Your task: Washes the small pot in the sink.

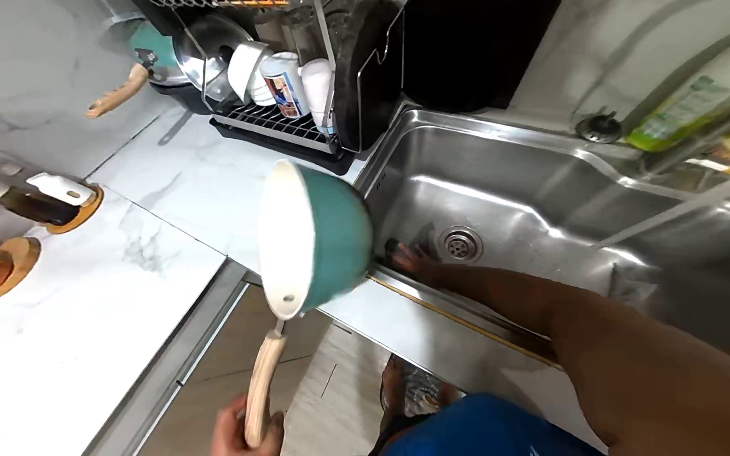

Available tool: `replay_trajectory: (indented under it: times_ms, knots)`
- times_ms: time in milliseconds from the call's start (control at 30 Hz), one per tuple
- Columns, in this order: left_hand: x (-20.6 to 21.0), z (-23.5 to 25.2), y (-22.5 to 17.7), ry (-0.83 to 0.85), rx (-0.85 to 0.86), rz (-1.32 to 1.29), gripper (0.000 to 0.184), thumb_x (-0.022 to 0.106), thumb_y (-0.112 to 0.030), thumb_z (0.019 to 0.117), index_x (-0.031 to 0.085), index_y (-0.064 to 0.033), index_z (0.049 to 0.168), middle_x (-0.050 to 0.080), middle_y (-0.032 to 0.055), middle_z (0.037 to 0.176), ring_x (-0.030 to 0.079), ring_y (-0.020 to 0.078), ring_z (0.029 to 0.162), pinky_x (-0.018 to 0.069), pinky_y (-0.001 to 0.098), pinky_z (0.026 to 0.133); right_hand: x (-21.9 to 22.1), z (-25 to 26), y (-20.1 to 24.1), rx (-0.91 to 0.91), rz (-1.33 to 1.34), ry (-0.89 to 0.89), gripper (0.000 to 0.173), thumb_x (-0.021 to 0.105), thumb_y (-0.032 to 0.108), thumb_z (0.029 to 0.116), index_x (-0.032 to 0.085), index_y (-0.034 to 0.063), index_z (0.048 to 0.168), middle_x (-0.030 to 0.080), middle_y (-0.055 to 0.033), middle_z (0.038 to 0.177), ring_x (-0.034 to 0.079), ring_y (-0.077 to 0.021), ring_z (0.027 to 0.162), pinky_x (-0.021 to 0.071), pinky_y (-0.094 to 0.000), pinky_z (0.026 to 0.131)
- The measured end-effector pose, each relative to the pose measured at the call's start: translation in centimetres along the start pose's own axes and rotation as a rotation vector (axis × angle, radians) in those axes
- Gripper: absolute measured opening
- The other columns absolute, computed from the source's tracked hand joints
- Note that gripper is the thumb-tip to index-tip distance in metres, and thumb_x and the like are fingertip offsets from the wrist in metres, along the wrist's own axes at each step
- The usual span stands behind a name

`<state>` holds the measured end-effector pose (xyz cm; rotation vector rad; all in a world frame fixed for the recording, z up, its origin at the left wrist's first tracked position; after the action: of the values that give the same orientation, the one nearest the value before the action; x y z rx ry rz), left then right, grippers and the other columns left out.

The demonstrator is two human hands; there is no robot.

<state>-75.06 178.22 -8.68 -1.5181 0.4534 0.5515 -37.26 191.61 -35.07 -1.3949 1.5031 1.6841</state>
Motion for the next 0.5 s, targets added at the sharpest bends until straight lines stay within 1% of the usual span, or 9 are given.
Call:
replay_trajectory:
  times_ms: [67,100,167,200,267,333,400,467,500]
  knots:
    - [0.6,2.1,-4.4,0.046,0.082,0.216,0.048,0.072,0.001,0.0807,0.055,0.0101,0.125,0.067,0.0185,0.088,0.065,0.0214,0.072,0.0558,0.0424,0.067,-0.1,-5.4,-1.1,-0.079,-0.03,0.052,0.054,0.05,0.02,0.1058,0.041,0.014,0.159,0.025,-0.004,0.171,0.012,-0.0421,0.158,0.0113,-0.0748,0.12]
    - [1.2,3.2,-6.4,0.068,0.134,0.298,0.048,0.073,0.002,0.0805,0.058,0.0076,0.125,0.068,0.0213,0.088,0.066,0.0298,0.073,0.0549,0.0515,0.066,-0.9,-8.4,-1.9,-0.082,-0.049,0.102,0.054,0.05,0.023,0.1056,0.042,0.0155,0.158,0.025,-0.0049,0.171,0.012,-0.043,0.158,0.0119,-0.0752,0.119]
    - [3.5,5.7,-9.7,0.097,0.258,0.422,0.045,0.073,0.001,0.0806,0.062,0.0018,0.124,0.068,0.0215,0.084,0.066,0.0386,0.07,0.0518,0.0606,0.062,-2.5,-14.5,-4.0,-0.06,-0.098,0.136,0.054,0.051,0.029,0.1045,0.045,0.0186,0.157,0.027,-0.0075,0.17,0.014,-0.0436,0.157,0.0138,-0.0743,0.12]
    - [5.1,7.0,-11.3,0.121,0.314,0.467,0.044,0.073,0.001,0.0823,0.064,0.0,0.125,0.069,0.0225,0.085,0.066,0.0422,0.071,0.0512,0.0642,0.063,-3.5,-17.0,-5.0,-0.019,-0.113,0.156,0.054,0.051,0.029,0.1052,0.045,0.0176,0.157,0.027,-0.0101,0.17,0.014,-0.0445,0.157,0.0135,-0.0734,0.12]
    - [8.9,9.4,-13.9,0.217,0.369,0.546,0.042,0.07,-0.004,0.0885,0.064,-0.0037,0.13,0.071,0.0244,0.091,0.068,0.0474,0.082,0.0509,0.0688,0.071,-5.3,-20.6,-6.8,0.142,-0.137,0.207,0.051,0.051,0.026,0.1068,0.046,0.0116,0.155,0.032,-0.0166,0.167,0.022,-0.0468,0.154,0.0219,-0.0709,0.119]
    - [13.0,11.6,-15.7,0.323,0.357,0.623,0.043,0.07,-0.01,0.0933,0.062,-0.0089,0.136,0.072,0.0258,0.102,0.068,0.0496,0.096,0.0499,0.0714,0.082,-7.2,-22.2,-8.9,0.392,-0.084,0.169,0.044,0.058,0.022,0.1044,0.056,0.0025,0.144,0.047,-0.0247,0.154,0.04,-0.0477,0.144,0.0343,-0.066,0.115]
    - [17.1,13.3,-17.2,0.382,0.374,0.704,0.039,0.071,-0.015,0.0944,0.063,-0.0096,0.132,0.07,0.0276,0.107,0.067,0.051,0.101,0.0497,0.0726,0.082,-8.9,-23.3,-11.7,0.659,0.108,0.11,0.054,0.068,0.02,0.0994,0.052,-0.0004,0.147,0.043,-0.0267,0.155,0.04,-0.0448,0.145,0.0321,-0.0601,0.119]
    - [20.7,14.1,-18.4,0.416,0.369,0.788,0.035,0.07,-0.016,0.0953,0.065,-0.0092,0.13,0.07,0.0285,0.111,0.067,0.0515,0.105,0.0505,0.0722,0.083,-10.4,-23.5,-14.4,0.691,0.196,-0.078,0.059,0.081,0.017,0.0885,0.059,-0.0016,0.14,0.052,-0.0271,0.147,0.05,-0.0431,0.137,0.0387,-0.0583,0.115]
    - [22.3,14.3,-18.7,0.43,0.357,0.825,0.033,0.07,-0.016,0.095,0.065,-0.009,0.127,0.07,0.0276,0.113,0.066,0.0503,0.108,0.0508,0.0711,0.085,-11.7,-23.3,-14.5,0.666,0.228,-0.121,0.055,0.081,0.012,0.087,0.061,-0.0041,0.136,0.056,-0.0282,0.14,0.053,-0.0434,0.132,0.0408,-0.0582,0.113]
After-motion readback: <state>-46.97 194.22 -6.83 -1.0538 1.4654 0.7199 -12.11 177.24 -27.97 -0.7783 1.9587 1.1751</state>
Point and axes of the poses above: each hand's wrist, its own z-axis towards the middle knuckle, its own x-axis out of the palm, y = z × x, the point moved 9 cm from there along z, towards the middle knuckle
